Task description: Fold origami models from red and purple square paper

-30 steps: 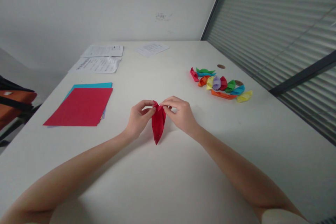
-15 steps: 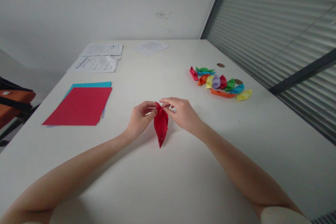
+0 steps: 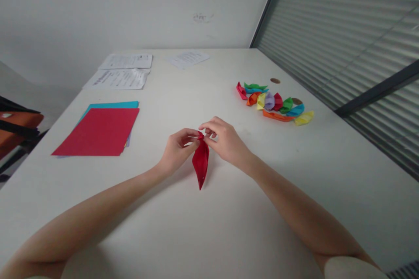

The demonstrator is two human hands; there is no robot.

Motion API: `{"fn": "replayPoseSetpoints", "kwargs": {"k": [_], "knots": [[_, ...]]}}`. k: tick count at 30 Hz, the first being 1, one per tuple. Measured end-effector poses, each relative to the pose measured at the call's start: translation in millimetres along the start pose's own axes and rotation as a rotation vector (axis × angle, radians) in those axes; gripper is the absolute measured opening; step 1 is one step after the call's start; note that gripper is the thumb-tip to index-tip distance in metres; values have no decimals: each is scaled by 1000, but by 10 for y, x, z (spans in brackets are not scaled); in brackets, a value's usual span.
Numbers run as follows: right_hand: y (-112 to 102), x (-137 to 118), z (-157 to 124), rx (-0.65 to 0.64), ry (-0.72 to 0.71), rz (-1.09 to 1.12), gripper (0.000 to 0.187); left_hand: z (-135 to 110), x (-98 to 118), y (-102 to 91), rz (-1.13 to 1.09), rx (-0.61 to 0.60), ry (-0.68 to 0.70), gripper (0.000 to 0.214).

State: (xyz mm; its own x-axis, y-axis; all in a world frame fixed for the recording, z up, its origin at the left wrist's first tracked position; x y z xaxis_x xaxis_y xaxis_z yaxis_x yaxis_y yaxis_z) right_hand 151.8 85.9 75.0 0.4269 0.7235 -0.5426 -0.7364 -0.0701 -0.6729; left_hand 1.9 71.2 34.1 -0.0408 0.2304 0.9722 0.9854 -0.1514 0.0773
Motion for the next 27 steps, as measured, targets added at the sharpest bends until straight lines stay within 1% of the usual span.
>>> {"fn": "replayPoseSetpoints", "kwargs": {"k": [3,9,14,17,19,24,27], "knots": [[23,11,-13,0,12,-31,27,-4,5,11,12,-9,10,23],[36,14,-13,11,19,-11,32,-1,-1,3,63,-1,33,22],[51,-12,-24,-32,6,42,28,41,-21,-42,44,63,47,20],[52,-19,-41,-42,40,29,34,57,-21,-57,-5,83,56,18],[53,-9,-47,-23,83,52,35,59,-18,-58,-20,82,69,18],[72,19,-41,49,172,155,21,55,-23,-58,25,102,101,13],[90,2,-43,25,130,104,17,60,-33,-58,40,116,111,12]]}}
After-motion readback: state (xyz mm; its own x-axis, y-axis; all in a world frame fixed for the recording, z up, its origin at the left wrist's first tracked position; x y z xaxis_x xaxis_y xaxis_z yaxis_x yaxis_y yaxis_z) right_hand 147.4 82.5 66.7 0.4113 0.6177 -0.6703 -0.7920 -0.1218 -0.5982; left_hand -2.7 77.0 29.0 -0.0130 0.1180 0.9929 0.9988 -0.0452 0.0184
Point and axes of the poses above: each hand's wrist, its own z-axis towards the middle knuckle, its own y-axis out of the palm, x = y × z, the point moved 3 cm from there along z, towards the middle knuckle, and after that the axes turned 15 degrees about -y, right-handed, at the moved point
